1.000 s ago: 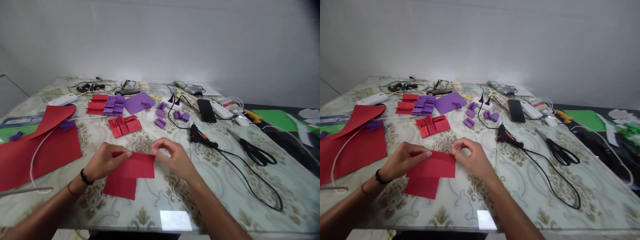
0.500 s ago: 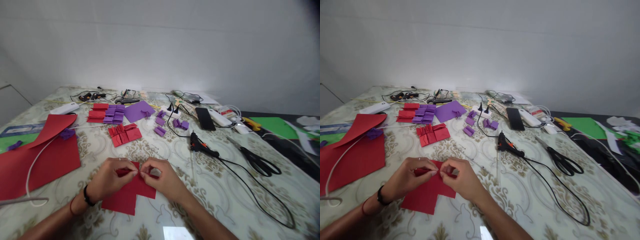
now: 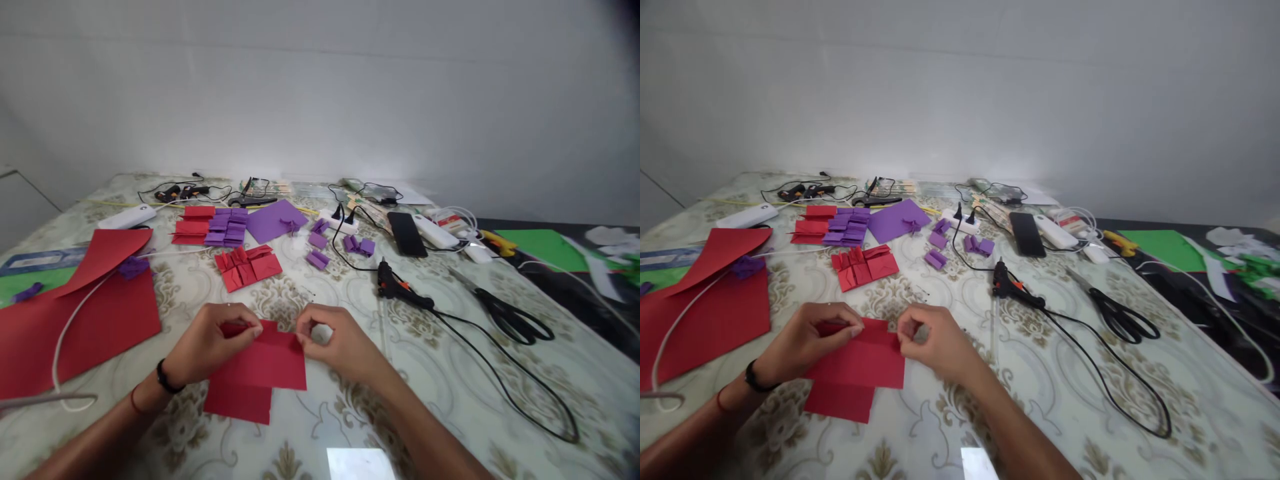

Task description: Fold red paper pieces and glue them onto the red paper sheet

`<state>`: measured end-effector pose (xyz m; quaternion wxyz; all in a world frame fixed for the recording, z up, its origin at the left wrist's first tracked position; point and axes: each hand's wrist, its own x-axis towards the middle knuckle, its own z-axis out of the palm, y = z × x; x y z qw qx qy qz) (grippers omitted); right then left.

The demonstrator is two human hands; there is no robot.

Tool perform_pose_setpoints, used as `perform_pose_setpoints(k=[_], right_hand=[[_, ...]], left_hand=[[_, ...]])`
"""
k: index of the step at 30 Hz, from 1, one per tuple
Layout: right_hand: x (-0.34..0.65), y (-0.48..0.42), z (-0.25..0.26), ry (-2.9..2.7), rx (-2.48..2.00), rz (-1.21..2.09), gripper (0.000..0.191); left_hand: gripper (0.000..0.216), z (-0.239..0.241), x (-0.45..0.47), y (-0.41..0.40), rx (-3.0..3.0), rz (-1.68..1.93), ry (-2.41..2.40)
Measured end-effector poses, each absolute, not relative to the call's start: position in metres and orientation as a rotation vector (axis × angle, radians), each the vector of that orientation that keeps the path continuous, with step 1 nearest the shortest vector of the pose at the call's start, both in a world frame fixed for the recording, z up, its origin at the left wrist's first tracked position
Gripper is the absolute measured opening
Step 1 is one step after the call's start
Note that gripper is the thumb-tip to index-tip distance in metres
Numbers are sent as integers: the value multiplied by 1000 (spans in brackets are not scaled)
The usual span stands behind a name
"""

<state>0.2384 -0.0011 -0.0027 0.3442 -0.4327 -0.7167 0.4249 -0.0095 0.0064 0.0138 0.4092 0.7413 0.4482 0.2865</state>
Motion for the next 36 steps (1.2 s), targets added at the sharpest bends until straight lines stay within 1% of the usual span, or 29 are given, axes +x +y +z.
perform_pose_setpoints(k=[5,10,13,16,19,25,31,34,36], right_hand=[[251,5,-3,-1832,-1248,1093,12],[239,2,-4,-1822,-1206,980,7],[227,-3,-7,-1866,-1143,1102,4],[219,-6,-11,-1850,-1126,1162,5],[217,-8,-13,-1848,-1124,1161,8],[215,-13,-10,-1855,-1101,1163,11],[227,-9,-5,-1802,-1130,1194,10],[240,-3,-3,-1703,-1147,1262,4],[248,1,-2,-1610,-1133,1313,10]], left_hand=[[15,10,-10,8,1881,761,1214],[14,6,-2,4,1928,753,1210],[13,4,3,1,1896,716,1177],[12,1,6,-1,1831,682,1144],[11,-1,7,-2,1775,670,1110],[12,2,8,-3,1907,619,1114],[11,12,-5,7,1872,636,1085],[8,17,-18,17,1836,651,1112],[1,20,-25,23,1741,717,1173]])
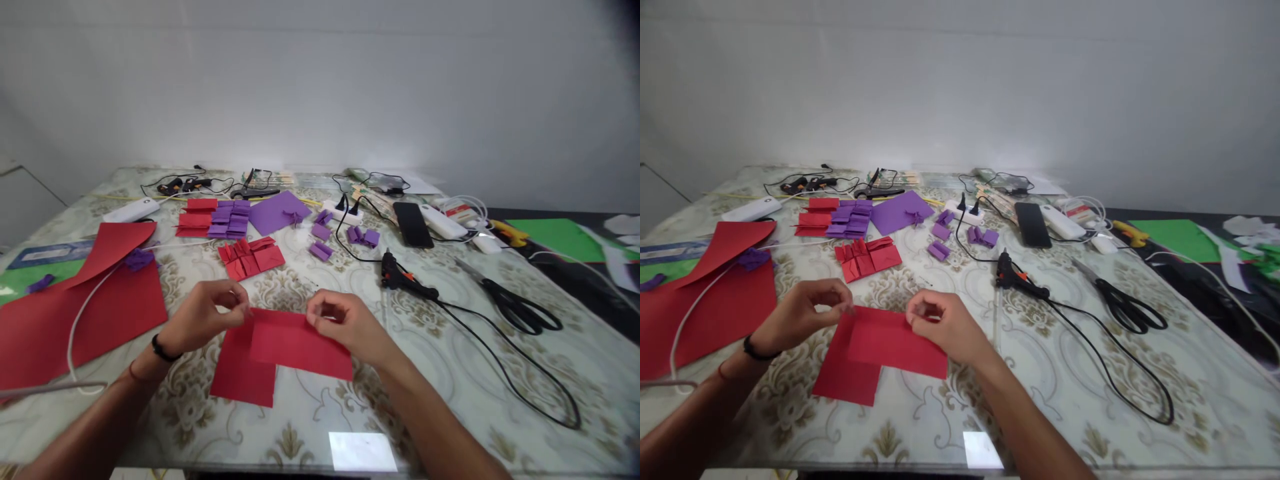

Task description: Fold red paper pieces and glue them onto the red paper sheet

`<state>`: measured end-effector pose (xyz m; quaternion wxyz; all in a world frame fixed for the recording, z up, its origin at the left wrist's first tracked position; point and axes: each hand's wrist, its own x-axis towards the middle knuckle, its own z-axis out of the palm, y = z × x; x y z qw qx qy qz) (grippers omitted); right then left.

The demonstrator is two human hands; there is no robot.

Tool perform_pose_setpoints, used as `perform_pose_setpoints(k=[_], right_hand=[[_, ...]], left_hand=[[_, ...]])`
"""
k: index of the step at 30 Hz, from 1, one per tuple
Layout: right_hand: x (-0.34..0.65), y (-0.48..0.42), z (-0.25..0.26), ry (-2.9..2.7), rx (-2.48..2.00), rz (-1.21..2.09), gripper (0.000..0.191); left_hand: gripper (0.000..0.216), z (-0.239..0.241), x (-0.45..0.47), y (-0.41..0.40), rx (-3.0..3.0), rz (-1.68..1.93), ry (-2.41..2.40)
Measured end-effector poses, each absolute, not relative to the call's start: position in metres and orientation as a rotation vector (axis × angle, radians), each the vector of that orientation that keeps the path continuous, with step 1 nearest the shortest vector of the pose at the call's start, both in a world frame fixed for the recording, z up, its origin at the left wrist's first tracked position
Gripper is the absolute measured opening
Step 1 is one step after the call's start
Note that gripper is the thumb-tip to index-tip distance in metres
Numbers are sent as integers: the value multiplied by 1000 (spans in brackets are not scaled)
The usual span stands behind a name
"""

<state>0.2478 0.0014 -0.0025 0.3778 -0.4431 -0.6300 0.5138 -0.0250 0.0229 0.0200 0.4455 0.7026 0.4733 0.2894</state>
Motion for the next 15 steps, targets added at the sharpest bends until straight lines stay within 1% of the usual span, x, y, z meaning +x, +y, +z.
perform_pose_setpoints(k=[2,4,5,7,9,12,15], right_hand=[[253,4,-3,-1490,-1154,1359,19],[253,5,-5,-1427,-1170,1400,24],[252,4,-5,-1434,-1169,1428,26],[247,1,-6,-1514,-1158,1489,26],[241,-2,-5,-1613,-1155,1511,23],[236,-6,-4,-1685,-1155,1506,19],[238,-7,-3,-1622,-1140,1454,18]], left_hand=[[11,21,-28,25,1589,833,1179],[23,21,-26,23,1448,904,1143],[28,20,-23,21,1412,905,1115],[32,17,-17,15,1447,797,1067],[30,14,-11,11,1521,630,1013],[18,10,-7,6,1637,439,971],[15,10,-8,5,1680,492,1003]])
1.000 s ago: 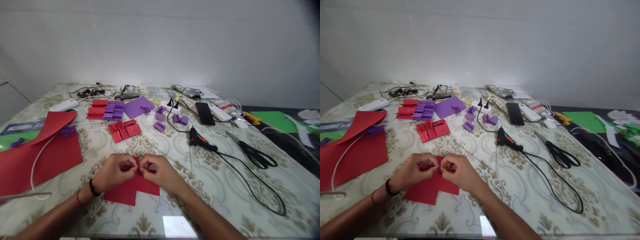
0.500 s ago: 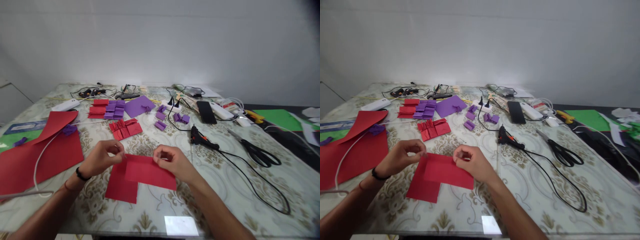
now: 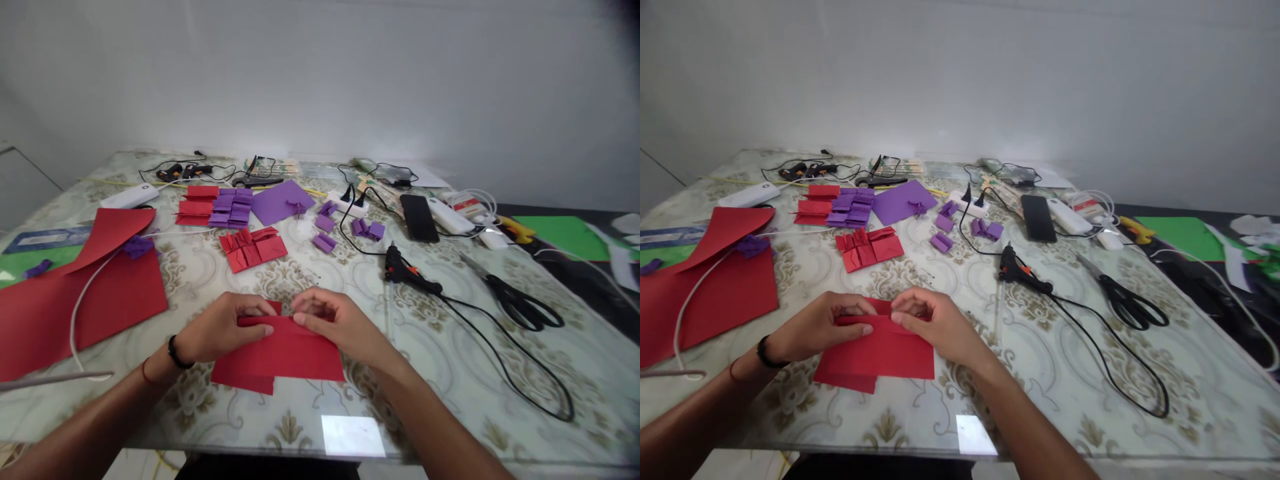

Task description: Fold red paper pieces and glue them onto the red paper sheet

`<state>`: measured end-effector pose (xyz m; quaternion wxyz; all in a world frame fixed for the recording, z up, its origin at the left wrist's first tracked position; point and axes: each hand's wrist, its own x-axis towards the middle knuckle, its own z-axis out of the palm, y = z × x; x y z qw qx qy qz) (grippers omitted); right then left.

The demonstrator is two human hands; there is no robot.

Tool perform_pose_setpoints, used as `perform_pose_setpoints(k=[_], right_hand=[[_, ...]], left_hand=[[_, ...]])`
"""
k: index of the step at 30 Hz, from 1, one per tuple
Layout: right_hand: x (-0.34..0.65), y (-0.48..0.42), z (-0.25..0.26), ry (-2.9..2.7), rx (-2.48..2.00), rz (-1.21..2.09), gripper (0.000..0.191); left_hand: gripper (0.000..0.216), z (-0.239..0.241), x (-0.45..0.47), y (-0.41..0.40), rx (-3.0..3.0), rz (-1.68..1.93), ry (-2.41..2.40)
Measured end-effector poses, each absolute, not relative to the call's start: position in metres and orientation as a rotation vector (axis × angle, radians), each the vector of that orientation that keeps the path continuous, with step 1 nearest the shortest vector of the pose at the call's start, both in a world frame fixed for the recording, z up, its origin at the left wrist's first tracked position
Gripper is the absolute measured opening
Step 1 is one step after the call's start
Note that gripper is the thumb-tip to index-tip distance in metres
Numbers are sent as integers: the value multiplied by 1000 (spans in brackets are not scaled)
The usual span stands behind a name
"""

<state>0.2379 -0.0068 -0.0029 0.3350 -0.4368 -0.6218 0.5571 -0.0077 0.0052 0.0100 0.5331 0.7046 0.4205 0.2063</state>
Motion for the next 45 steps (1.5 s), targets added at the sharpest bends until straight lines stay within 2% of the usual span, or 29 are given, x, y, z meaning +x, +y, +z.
perform_pose_setpoints(k=[5,10,19,23,28,34,39,45], right_hand=[[251,-3,-3,-1457,-1040,1308,23],[254,-2,0,-1551,-938,1181,22],[252,-5,6,-1759,-847,1246,13],[251,-7,8,-1865,-842,1277,15],[257,-9,14,-2066,-815,1302,29],[255,-8,9,-1992,-669,1404,20],[251,-7,6,-1881,-747,1304,12],[236,-9,6,-1795,-1010,1177,19]], left_hand=[[35,12,-11,7,1596,753,1159],[18,11,-9,4,1688,899,1171],[28,13,-8,1,1719,337,828],[28,15,-3,-4,1638,424,789],[27,15,-6,-5,1432,416,770],[30,13,-9,-6,1376,387,719],[31,15,-4,-7,1546,438,788],[22,18,3,-11,1814,487,1030]])
